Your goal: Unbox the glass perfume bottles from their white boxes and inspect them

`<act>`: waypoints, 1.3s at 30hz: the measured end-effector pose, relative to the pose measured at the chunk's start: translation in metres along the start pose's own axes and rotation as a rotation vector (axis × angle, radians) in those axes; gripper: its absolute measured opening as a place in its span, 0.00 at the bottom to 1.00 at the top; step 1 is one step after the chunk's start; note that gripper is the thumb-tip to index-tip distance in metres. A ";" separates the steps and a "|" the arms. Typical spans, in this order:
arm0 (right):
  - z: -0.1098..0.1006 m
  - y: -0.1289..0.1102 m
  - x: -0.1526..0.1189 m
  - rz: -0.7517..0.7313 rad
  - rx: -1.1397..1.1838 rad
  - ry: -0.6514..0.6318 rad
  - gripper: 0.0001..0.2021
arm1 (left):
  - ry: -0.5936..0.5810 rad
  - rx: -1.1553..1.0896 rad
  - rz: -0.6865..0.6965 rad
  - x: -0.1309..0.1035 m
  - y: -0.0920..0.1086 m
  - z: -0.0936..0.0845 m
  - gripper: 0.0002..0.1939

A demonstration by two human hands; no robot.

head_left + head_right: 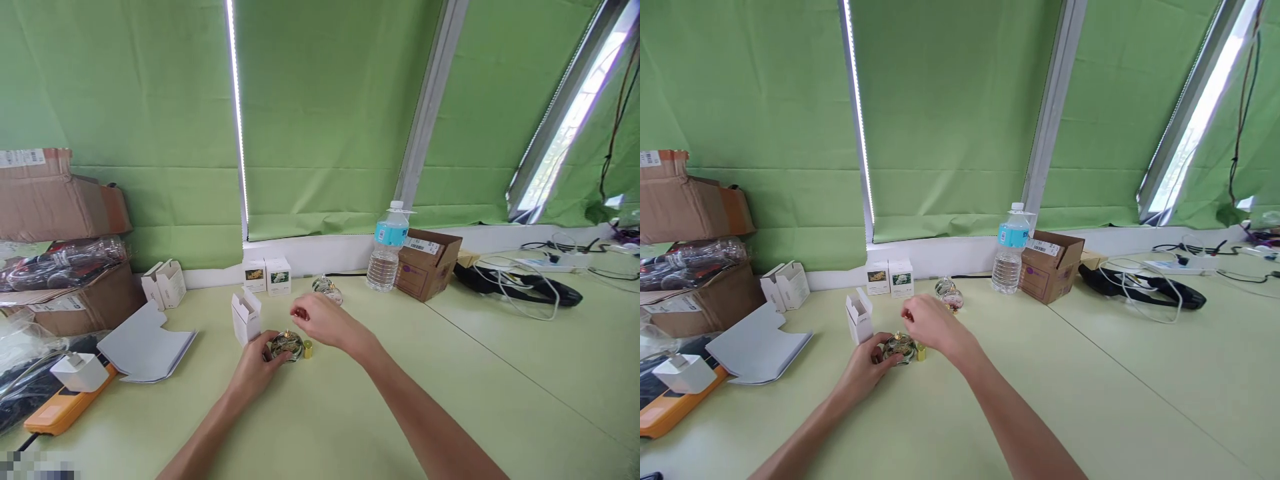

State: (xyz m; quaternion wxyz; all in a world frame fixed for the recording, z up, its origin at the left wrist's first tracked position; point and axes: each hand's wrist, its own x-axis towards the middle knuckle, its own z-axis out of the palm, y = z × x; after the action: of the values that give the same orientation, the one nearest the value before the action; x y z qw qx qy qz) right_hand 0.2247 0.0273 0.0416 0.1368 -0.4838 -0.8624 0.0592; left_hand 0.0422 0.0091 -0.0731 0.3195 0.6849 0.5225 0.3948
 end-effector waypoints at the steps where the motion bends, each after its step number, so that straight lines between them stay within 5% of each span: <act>1: 0.000 0.005 0.000 0.057 -0.035 -0.058 0.08 | 0.000 -0.004 0.000 0.000 0.000 0.000 0.21; 9: 0.036 0.039 0.008 0.218 -0.106 -0.335 0.13 | -0.023 -0.042 -0.021 -0.001 0.002 0.001 0.21; 17: 0.048 0.047 0.012 0.234 -0.077 -0.433 0.17 | 0.000 -0.039 -0.001 0.000 -0.002 0.003 0.22; 25: 0.018 0.045 0.009 0.102 0.109 -0.318 0.22 | -0.008 -0.029 -0.009 -0.001 0.004 0.000 0.21; 30: 0.036 0.028 0.013 -0.065 0.186 -0.282 0.16 | 0.023 -0.025 0.048 -0.002 0.006 -0.001 0.20; 34: 0.050 0.020 0.017 -0.058 0.105 -0.209 0.09 | 0.033 -0.044 0.030 -0.002 0.005 -0.001 0.23; 39: 0.051 0.018 0.019 0.019 0.058 -0.119 0.14 | 0.058 -0.078 -0.015 -0.001 0.004 -0.002 0.28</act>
State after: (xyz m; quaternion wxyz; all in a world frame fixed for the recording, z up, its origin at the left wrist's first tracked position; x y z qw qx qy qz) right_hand 0.2149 0.0541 -0.0081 0.0988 -0.4833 -0.8623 0.1143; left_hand 0.0425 0.0068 -0.0693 0.3338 0.6562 0.5209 0.4321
